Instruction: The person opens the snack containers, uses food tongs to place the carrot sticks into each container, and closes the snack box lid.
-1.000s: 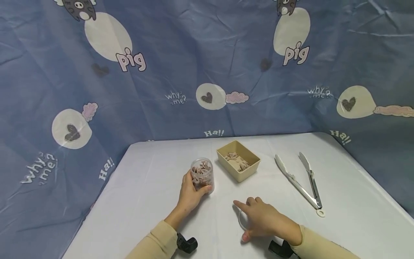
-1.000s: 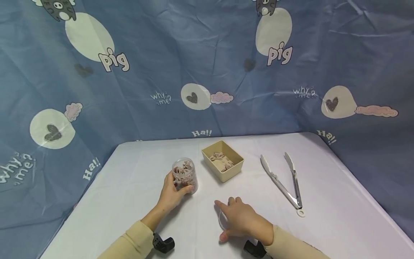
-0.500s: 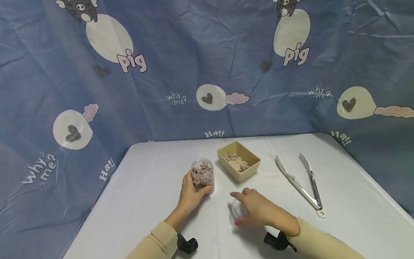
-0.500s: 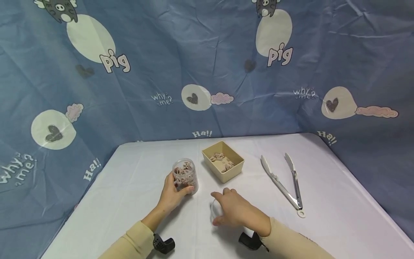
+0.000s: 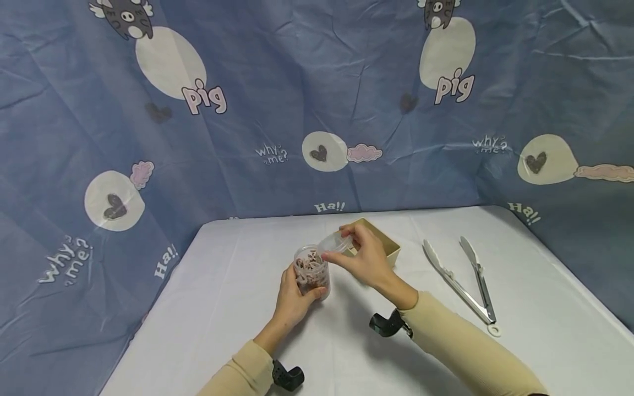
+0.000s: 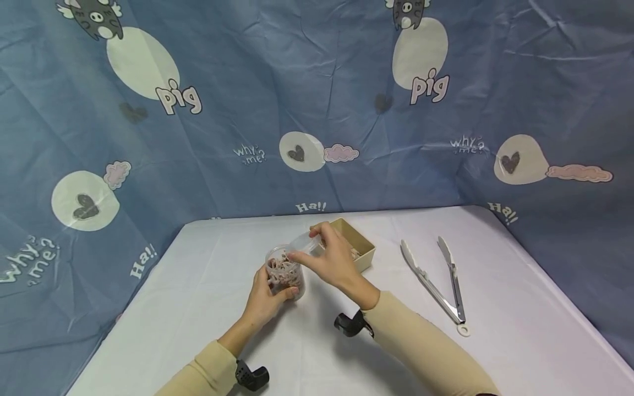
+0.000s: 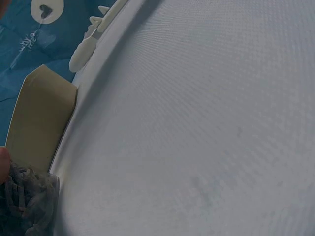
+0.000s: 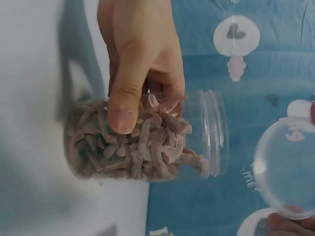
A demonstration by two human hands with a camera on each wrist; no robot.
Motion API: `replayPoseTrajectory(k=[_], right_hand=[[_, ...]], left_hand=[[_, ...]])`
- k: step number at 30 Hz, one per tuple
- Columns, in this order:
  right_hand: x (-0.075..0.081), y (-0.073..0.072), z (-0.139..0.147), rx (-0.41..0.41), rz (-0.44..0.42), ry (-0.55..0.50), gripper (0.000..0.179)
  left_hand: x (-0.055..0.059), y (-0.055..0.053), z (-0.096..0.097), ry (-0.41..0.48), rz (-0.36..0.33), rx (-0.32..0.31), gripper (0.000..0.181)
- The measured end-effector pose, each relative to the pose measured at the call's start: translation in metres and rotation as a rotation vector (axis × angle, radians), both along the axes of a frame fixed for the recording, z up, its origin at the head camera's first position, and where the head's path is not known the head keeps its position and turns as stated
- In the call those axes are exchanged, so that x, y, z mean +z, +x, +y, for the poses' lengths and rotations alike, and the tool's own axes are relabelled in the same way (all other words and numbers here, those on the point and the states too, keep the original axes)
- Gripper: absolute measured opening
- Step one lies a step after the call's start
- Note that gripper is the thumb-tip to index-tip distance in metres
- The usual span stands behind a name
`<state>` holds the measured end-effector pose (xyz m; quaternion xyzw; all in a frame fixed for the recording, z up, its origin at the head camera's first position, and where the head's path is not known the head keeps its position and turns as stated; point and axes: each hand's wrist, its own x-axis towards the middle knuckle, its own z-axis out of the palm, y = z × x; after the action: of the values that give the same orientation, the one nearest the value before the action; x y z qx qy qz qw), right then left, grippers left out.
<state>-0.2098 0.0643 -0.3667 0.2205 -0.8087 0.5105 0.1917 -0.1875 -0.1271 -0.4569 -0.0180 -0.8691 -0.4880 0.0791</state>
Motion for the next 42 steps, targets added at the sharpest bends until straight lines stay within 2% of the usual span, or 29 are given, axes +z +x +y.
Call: replayPoseTrajectory(k=[3,6,10,14,18,22,36,42], right_hand=[[-0.001,-0.011,-0.011,0.032,0.005,-0.059,0.045],[-0.006,-0.017,-0.02,0.09,0.011,-0.066,0.039],[-0.014,-0.02,-0.027,0.141,0.012,-0.007,0.037],[-0.017,-0.021,-0.028,0.169,0.025,0.066,0.036],[-0.018,-0.024,-0.026,0.189,0.04,0.125,0.035],[-0.018,-0.027,-0.025,0.245,0.036,0.147,0.037],[-0.015,-0.033,-0.022,0.432,0.005,0.284,0.047],[-0.008,-0.044,-0.018,0.593,-0.074,0.322,0.052]], left_hand=[[-0.001,-0.001,0.0,0.009,-0.001,-0.005,0.091],[-0.002,0.0,0.001,0.023,0.004,-0.019,0.091],[-0.004,0.003,0.003,0.033,0.056,-0.027,0.091],[-0.004,0.005,0.003,0.001,0.122,-0.022,0.089],[-0.003,0.003,0.001,0.011,0.076,-0.022,0.09],[-0.002,0.001,-0.001,0.004,0.023,-0.019,0.091],[-0.001,0.001,-0.003,-0.01,0.039,-0.032,0.09],[0.002,0.002,-0.001,0.021,0.009,-0.028,0.089]])
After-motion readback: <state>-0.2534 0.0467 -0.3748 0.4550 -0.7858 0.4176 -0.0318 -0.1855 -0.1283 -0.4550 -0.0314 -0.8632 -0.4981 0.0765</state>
